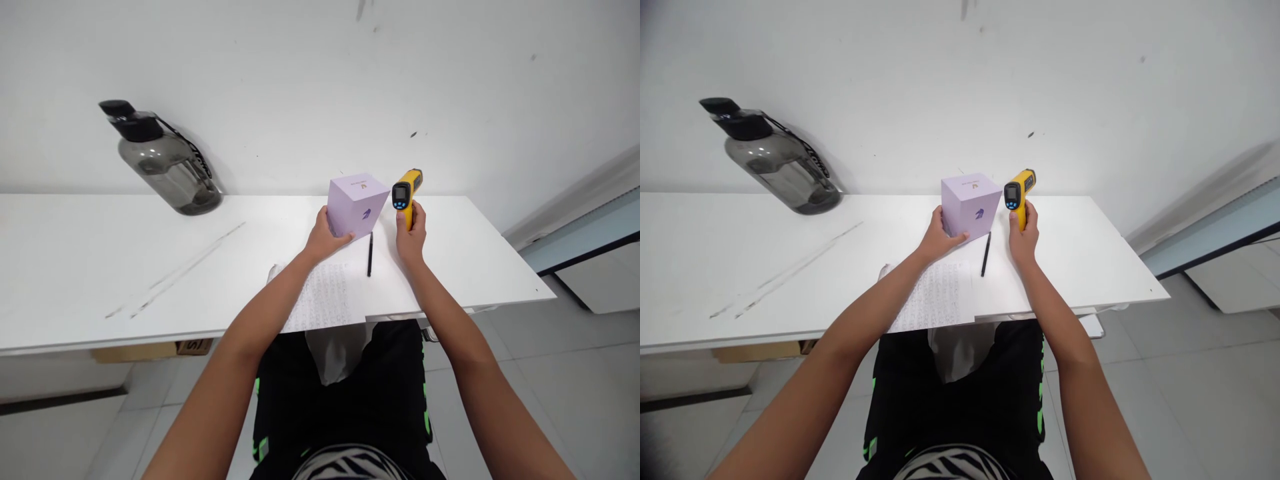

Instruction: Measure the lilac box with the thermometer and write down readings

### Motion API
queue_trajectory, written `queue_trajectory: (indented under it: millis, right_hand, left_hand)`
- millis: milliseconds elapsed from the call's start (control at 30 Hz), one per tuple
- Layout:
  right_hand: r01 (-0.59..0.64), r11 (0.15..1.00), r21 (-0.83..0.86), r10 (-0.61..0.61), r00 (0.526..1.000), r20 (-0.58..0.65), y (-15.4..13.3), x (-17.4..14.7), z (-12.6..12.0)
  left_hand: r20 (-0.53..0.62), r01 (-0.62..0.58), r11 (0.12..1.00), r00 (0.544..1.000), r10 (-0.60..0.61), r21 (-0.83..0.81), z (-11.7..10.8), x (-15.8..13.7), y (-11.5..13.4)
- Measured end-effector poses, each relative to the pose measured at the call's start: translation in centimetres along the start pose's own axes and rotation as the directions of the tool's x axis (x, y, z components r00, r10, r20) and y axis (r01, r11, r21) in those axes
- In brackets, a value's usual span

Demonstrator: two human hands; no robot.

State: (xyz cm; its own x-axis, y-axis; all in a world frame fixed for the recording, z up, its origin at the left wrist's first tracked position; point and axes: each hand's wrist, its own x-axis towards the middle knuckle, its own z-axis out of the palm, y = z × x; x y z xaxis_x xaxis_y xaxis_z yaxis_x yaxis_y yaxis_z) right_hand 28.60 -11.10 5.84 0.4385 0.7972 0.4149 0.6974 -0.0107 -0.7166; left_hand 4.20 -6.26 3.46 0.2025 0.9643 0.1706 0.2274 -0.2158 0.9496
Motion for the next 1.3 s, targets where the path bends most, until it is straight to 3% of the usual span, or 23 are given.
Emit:
queue_trajectory:
  millis: [167,600,800,1033,1300]
  right_hand:
    - [0.083,0.996,-0.044,-0.085,0.996,-0.029,0.0,-0.3,0.0]
    - [-0.065,0.984,0.166,0.089,0.986,-0.142,-1.0,0.2,-0.4]
    - [-0.080,0.977,0.198,0.112,0.982,-0.152,-0.5,0.4,-0.2]
    - [0.013,1.000,-0.003,-0.013,0.990,-0.142,0.0,0.3,0.0]
    - [0.005,0.999,0.038,0.000,0.992,-0.126,-0.4,0.2,-0.1]
  left_hand:
    - [0.005,-0.002,1.000,1.000,0.002,0.001,0.0,-0.1,0.2]
    - [0.013,0.000,1.000,1.000,0.000,0.013,-0.2,-0.2,0.4]
    - [0.013,0.007,1.000,1.000,-0.007,0.016,-0.2,-0.4,0.8]
    - [0.016,0.012,1.000,1.000,-0.013,0.021,-0.2,-0.4,1.1]
    - [0.014,-0.005,1.000,1.000,0.005,0.012,-0.1,-0.3,0.6]
